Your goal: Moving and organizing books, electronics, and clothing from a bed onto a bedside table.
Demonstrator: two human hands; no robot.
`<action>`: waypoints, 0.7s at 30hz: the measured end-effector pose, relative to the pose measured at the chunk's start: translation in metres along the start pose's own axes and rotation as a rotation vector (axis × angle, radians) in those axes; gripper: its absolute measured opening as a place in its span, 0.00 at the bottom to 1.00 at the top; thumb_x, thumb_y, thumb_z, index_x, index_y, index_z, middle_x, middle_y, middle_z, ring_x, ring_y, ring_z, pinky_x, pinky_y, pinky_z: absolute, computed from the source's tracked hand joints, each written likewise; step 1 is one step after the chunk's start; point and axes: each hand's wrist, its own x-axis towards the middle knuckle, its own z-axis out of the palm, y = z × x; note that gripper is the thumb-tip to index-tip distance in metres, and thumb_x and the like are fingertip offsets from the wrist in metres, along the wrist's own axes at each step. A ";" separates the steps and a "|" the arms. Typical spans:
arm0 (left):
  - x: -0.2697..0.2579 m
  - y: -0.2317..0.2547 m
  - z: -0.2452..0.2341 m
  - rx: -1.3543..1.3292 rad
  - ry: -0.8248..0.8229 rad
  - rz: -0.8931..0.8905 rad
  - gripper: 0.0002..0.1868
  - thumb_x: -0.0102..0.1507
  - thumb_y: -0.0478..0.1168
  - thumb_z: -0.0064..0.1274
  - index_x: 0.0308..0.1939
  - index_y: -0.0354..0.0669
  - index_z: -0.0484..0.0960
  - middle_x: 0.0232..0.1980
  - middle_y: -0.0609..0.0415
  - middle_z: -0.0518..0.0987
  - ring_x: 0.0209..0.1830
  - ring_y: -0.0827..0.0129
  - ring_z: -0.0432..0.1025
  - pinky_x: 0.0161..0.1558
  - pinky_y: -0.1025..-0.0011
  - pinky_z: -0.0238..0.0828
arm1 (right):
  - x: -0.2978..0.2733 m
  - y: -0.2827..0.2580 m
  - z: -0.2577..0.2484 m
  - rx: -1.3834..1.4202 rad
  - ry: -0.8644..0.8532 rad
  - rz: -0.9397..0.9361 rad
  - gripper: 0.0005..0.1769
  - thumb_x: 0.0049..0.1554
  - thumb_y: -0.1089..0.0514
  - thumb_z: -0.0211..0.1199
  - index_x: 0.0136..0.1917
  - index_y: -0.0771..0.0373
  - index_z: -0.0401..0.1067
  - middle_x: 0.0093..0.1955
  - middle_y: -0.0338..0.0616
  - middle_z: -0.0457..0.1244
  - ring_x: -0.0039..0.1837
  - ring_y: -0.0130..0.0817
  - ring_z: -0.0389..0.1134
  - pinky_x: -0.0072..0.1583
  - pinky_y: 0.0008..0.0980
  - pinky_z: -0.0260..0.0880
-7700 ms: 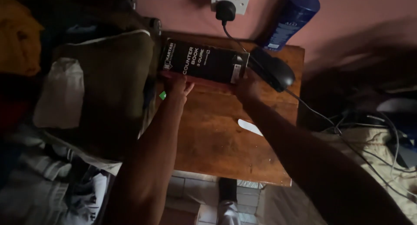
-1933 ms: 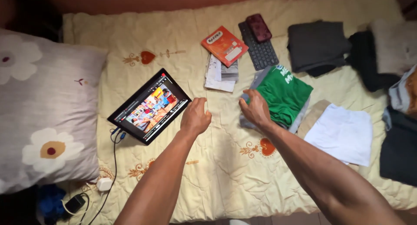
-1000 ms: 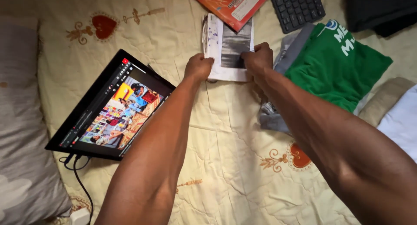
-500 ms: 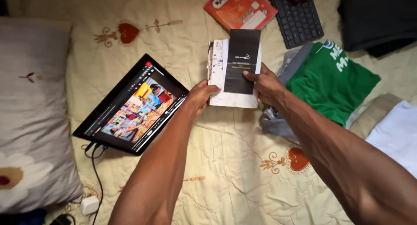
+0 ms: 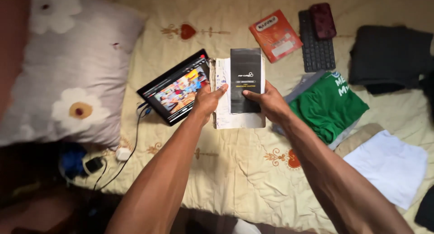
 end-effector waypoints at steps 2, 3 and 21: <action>-0.028 0.010 -0.007 0.131 0.102 0.139 0.17 0.66 0.41 0.57 0.57 0.38 0.81 0.52 0.54 0.85 0.49 0.71 0.78 0.51 0.68 0.76 | -0.013 -0.006 0.027 -0.196 -0.022 -0.166 0.25 0.57 0.63 0.66 0.67 0.64 0.67 0.61 0.45 0.69 0.61 0.34 0.71 0.63 0.35 0.73; -0.043 0.012 -0.010 0.122 0.120 0.154 0.17 0.66 0.41 0.57 0.57 0.38 0.81 0.52 0.54 0.85 0.49 0.71 0.78 0.51 0.68 0.76 | -0.023 -0.009 0.045 -0.206 -0.045 -0.169 0.25 0.57 0.63 0.66 0.67 0.64 0.67 0.61 0.45 0.69 0.61 0.34 0.71 0.63 0.35 0.73; -0.267 0.024 -0.133 -0.080 0.473 0.284 0.19 0.63 0.39 0.58 0.57 0.37 0.81 0.52 0.53 0.85 0.49 0.70 0.78 0.51 0.67 0.75 | -0.133 0.001 0.249 -0.318 -0.286 -0.070 0.22 0.56 0.64 0.68 0.64 0.64 0.72 0.55 0.42 0.71 0.53 0.30 0.72 0.56 0.34 0.74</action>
